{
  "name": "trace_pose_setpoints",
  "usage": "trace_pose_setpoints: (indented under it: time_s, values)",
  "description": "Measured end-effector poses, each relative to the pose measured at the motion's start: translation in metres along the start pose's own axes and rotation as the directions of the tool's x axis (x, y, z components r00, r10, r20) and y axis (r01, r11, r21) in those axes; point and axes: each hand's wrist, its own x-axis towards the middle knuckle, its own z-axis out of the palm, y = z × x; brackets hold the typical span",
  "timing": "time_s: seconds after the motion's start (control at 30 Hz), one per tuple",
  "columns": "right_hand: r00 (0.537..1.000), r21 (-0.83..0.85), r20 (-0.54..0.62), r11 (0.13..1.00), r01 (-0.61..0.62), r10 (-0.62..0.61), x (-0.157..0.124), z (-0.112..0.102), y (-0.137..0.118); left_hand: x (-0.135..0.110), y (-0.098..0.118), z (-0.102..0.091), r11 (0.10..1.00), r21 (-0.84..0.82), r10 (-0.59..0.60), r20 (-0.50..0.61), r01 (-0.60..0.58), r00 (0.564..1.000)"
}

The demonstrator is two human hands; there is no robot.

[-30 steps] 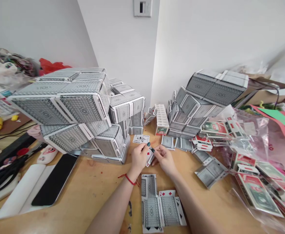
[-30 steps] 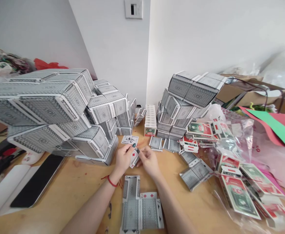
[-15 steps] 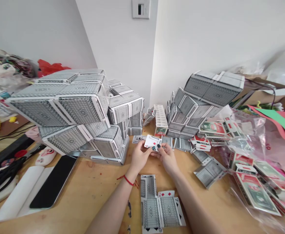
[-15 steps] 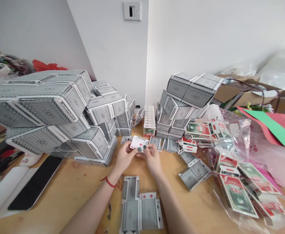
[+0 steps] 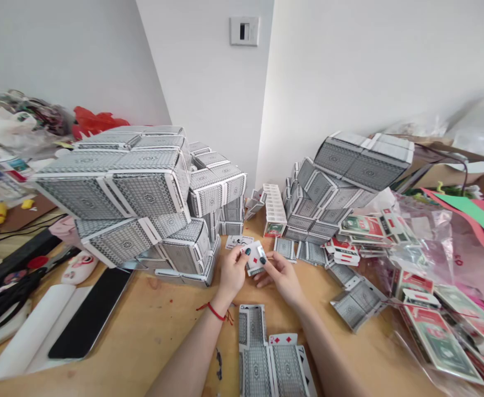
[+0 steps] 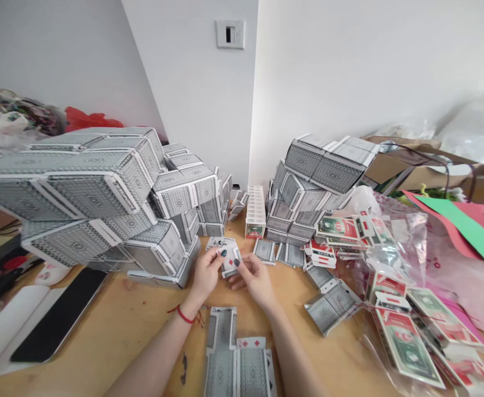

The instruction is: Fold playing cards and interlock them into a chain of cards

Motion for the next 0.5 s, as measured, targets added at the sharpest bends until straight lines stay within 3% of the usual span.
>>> trace_pose_setpoints:
  time_s: [0.17, 0.5]
  values:
    - [0.996, 0.025, -0.084, 1.000, 0.012, -0.010, -0.0007, -0.0006, -0.0007, -0.0065, 0.0012, 0.0034, 0.980, 0.189, 0.054, 0.045, -0.062, 0.998]
    - [0.998, 0.045, 0.022, 0.997, -0.057, 0.056, -0.0004, 0.0008, 0.0041, -0.0106, 0.0023, 0.0023, 0.935, 0.334, 0.124, -0.003, -0.116, 0.992]
